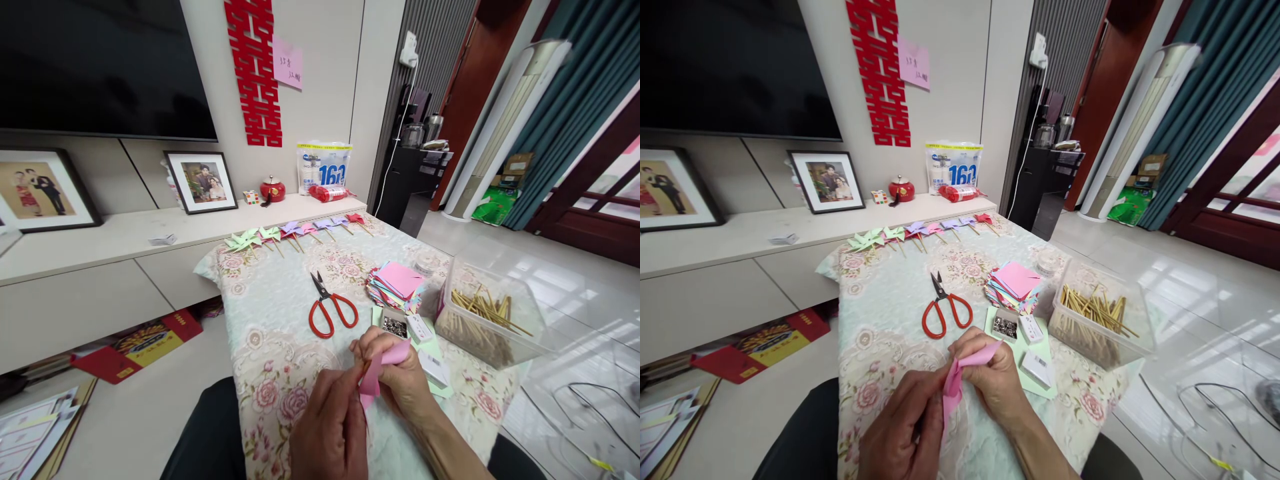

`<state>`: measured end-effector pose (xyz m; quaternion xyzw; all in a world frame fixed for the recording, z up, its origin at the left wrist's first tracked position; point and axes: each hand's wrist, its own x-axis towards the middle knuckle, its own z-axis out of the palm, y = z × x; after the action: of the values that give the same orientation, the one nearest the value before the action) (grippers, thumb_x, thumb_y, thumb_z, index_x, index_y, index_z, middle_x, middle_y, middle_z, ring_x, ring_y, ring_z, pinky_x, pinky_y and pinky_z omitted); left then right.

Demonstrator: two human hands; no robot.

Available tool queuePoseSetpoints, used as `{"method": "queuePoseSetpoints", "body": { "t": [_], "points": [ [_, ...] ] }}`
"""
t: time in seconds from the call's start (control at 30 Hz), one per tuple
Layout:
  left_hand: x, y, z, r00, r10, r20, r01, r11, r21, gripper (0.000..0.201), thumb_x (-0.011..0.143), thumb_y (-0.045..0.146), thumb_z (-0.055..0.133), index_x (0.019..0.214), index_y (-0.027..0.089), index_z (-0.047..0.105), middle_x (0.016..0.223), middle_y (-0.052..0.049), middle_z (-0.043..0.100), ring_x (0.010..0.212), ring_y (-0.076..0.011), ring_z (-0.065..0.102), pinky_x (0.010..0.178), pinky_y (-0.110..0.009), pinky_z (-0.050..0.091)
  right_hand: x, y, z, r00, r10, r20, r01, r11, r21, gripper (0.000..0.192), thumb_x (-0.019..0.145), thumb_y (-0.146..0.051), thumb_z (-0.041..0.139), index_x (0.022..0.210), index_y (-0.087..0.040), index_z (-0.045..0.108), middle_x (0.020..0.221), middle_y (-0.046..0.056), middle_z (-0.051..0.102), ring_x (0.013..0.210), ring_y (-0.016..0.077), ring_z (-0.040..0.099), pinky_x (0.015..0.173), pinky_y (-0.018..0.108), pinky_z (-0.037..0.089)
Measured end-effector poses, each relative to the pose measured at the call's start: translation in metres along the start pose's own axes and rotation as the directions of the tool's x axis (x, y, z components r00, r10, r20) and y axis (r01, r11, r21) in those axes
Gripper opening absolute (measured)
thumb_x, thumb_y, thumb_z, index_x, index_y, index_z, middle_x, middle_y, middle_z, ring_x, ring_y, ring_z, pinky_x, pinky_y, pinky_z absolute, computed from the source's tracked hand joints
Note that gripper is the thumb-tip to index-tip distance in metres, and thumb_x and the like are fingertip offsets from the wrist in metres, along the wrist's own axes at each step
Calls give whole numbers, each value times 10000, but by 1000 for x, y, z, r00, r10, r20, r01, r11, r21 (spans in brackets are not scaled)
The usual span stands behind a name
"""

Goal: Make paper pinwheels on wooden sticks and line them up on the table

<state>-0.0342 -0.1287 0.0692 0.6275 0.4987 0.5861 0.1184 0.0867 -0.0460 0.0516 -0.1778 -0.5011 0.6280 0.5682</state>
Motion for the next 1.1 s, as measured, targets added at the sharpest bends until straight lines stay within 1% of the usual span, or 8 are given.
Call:
{"method": "queuePoseSetpoints", "body": {
  "t": [0.13,0.37,0.5,0.6,0.7,0.77,0.9,1.1],
  "points": [
    [-3,2,1,999,-45,27,44,999,22,371,943,88,435,1213,233,645,872,-23,662,748,-134,673,664,-202,534,0,-1,-2,1000,-5,16,5,1000,-2,89,747,-257,839,805,-253,772,814,23,640,781,183,586,717,315,472],
    [-5,5,7,999,-33,5,33,997,68,392,948,109,411,1223,252,651,862,-31,657,751,-145,660,679,-218,516,0,-3,0,999,-36,28,37,999,-23,85,756,-259,825,793,-248,749,806,23,621,759,186,577,700,316,452],
    [0,3,5,986,-164,38,164,986,8,339,934,138,417,1077,219,713,816,-36,642,736,-154,632,679,-242,490,3,-8,-1,1000,8,9,-7,993,-118,129,767,-321,814,772,-222,732,795,22,615,752,172,558,706,298,432],
    [5,0,2,901,-393,184,414,905,-94,249,881,200,502,1001,204,720,761,-27,630,655,-158,574,623,-263,460,6,-9,-6,990,132,-41,-137,979,-152,171,743,-338,827,754,-204,721,750,5,598,694,143,526,641,262,401],
    [9,-6,-1,676,-596,434,715,673,-189,348,773,239,624,1114,187,662,735,-14,637,619,-156,557,553,-247,434,8,-7,-10,950,300,-89,-310,938,-153,270,689,-399,848,766,-177,713,683,-10,586,613,122,495,582,245,370],
    [11,-11,-2,581,-614,535,804,536,-258,422,727,299,692,1121,162,634,782,-31,657,670,-167,582,566,-247,459,9,-5,-12,918,380,-115,-396,902,-173,333,648,-429,864,743,-160,693,603,-32,549,545,101,445,538,231,330],
    [16,-16,0,582,-620,526,813,449,-370,536,668,508,782,1013,123,638,806,-56,640,691,-178,585,538,-262,498,8,-3,-10,889,439,-133,-458,863,-214,385,624,-452,870,677,-149,638,518,-63,486,468,67,343,472,213,232],
    [25,-17,8,536,-706,464,829,335,-448,431,676,482,796,856,118,653,614,7,581,493,-105,487,438,-223,417,5,-9,-4,882,471,-6,-468,873,-136,382,723,-510,798,734,-168,628,608,-9,622,509,131,539,494,238,390]
  ]
}}
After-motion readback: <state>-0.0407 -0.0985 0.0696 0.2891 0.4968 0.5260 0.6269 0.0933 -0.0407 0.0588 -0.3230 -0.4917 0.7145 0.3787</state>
